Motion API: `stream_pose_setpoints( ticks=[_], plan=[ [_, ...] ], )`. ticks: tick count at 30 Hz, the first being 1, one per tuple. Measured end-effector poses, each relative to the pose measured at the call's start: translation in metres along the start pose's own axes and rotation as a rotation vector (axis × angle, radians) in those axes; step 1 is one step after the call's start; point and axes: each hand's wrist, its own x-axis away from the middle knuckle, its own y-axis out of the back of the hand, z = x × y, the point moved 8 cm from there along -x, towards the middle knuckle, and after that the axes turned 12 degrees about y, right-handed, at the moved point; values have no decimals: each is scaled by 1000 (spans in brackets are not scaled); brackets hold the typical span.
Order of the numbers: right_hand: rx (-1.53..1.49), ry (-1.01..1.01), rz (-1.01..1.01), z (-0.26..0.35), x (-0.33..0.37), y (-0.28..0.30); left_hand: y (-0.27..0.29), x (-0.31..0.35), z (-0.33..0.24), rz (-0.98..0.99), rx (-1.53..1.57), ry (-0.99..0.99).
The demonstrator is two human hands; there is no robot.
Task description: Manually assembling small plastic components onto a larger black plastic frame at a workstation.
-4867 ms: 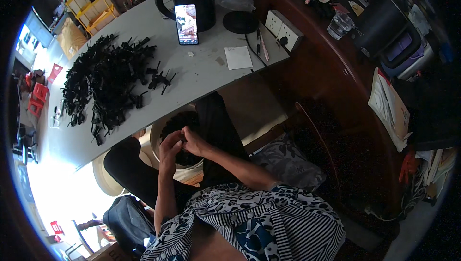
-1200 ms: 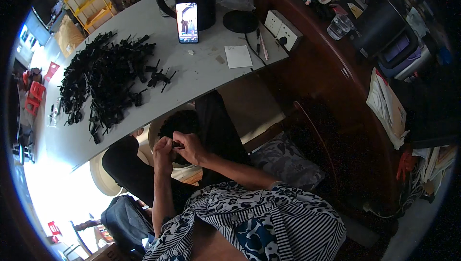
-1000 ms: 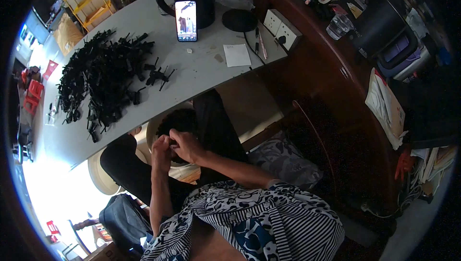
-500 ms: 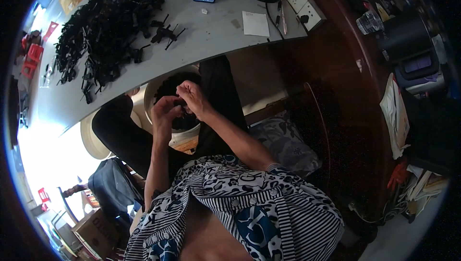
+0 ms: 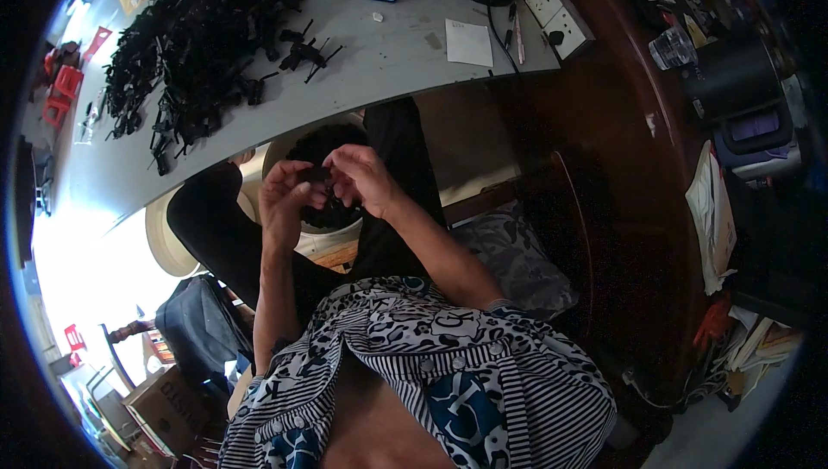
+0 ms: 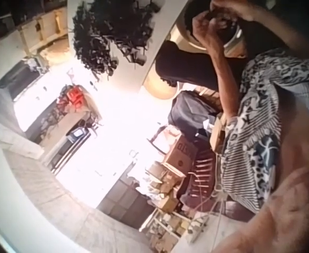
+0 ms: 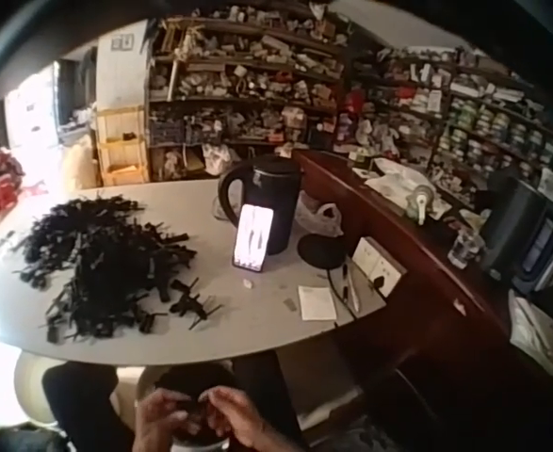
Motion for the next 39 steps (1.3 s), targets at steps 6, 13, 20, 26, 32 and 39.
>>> stream_pose_setpoints(
  ticks=[6, 13, 20, 26, 32, 39],
  plan=[
    [175, 293, 173, 37, 6, -13, 3, -1, 2, 76, 74, 23],
    [126, -33, 297, 29, 6, -20, -9, -3, -1, 157, -63, 79],
    [191, -65, 293, 15, 4, -14, -13, -3, -1, 108, -302, 47],
    [121, 43, 155, 16, 6, -20, -13, 0, -10, -5, -429, -36],
    [-6, 72, 110, 11, 8, -34, -21, 17, -30, -138, -751, -291],
    [2, 105, 121, 2, 4, -35, -14, 13, -28, -220, -718, -114]
  ],
)
